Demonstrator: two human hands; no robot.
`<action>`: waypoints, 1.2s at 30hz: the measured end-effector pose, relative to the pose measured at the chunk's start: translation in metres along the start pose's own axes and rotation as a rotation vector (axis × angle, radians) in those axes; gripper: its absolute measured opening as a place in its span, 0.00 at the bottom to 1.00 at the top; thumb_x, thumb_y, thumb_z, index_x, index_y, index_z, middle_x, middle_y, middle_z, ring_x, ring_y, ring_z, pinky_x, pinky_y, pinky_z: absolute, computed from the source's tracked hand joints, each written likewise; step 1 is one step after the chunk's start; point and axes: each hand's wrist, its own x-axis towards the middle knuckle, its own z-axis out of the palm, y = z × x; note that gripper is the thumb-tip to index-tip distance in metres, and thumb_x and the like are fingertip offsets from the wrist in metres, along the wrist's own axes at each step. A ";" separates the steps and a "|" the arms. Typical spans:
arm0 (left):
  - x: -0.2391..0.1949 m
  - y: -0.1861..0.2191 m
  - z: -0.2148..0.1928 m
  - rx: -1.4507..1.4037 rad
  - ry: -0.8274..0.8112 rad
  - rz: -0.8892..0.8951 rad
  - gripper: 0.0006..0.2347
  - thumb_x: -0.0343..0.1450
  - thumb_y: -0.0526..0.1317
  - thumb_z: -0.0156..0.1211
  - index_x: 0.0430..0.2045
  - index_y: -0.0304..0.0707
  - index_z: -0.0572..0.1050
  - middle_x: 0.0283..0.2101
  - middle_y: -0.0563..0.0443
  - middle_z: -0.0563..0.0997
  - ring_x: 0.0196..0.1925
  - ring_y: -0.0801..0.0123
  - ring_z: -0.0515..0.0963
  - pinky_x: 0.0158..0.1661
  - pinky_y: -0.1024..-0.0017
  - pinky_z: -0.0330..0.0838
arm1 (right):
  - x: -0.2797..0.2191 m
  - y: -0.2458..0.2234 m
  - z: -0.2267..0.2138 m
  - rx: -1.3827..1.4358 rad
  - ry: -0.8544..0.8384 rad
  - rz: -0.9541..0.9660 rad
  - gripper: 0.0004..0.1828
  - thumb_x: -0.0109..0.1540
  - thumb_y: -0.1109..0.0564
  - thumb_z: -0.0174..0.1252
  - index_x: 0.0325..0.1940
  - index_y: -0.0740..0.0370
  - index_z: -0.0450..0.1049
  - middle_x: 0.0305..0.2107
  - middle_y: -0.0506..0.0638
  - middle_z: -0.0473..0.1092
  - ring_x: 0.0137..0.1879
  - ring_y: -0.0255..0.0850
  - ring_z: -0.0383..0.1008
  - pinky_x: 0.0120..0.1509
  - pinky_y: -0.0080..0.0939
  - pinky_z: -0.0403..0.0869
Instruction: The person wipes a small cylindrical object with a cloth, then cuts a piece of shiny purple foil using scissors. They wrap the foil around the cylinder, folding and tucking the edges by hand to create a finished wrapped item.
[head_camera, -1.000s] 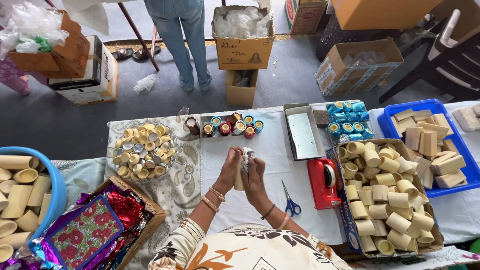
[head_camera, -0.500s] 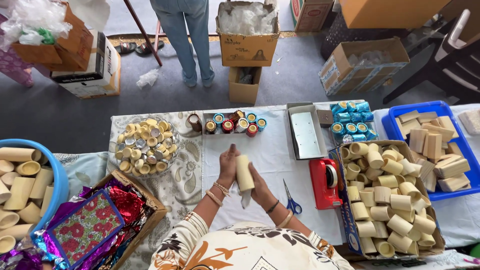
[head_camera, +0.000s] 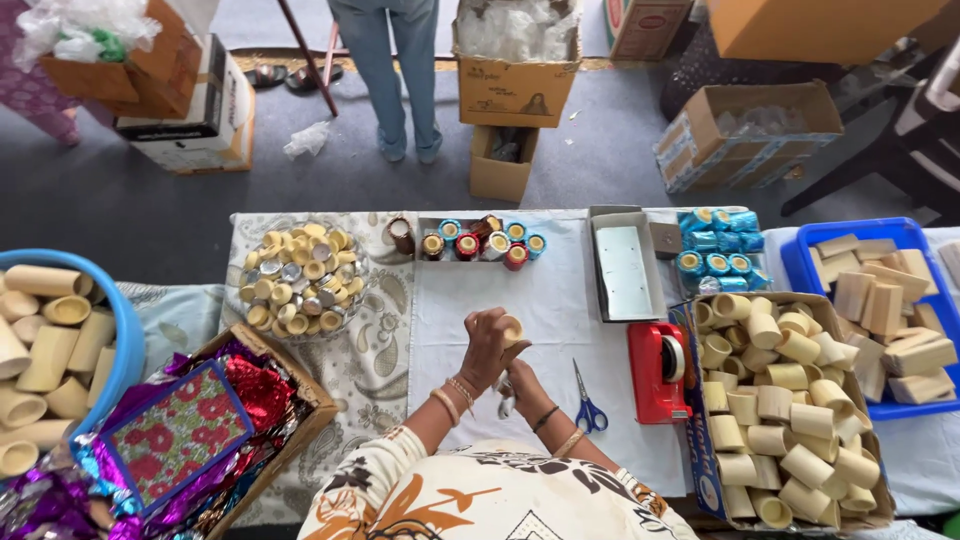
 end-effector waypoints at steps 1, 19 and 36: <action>-0.001 -0.005 -0.002 0.007 0.002 -0.010 0.24 0.68 0.48 0.71 0.50 0.43 0.64 0.52 0.46 0.70 0.60 0.56 0.68 0.61 0.50 0.54 | -0.014 -0.011 0.013 -0.002 -0.007 0.009 0.14 0.69 0.48 0.50 0.43 0.61 0.72 0.25 0.46 0.71 0.23 0.32 0.65 0.22 0.31 0.59; -0.037 -0.074 -0.050 0.004 -0.163 -0.375 0.30 0.62 0.36 0.72 0.60 0.48 0.66 0.56 0.45 0.66 0.59 0.49 0.68 0.60 0.57 0.67 | -0.066 0.019 -0.089 -0.442 0.176 -0.053 0.17 0.69 0.48 0.53 0.48 0.66 0.76 0.35 0.43 0.73 0.40 0.31 0.67 0.48 0.31 0.68; -0.089 -0.204 -0.250 0.580 0.331 -0.743 0.15 0.66 0.31 0.67 0.47 0.33 0.73 0.49 0.39 0.74 0.56 0.47 0.72 0.59 0.54 0.69 | -0.064 0.018 -0.083 -0.315 0.143 0.099 0.15 0.66 0.56 0.55 0.54 0.66 0.74 0.31 0.52 0.76 0.35 0.40 0.73 0.43 0.40 0.72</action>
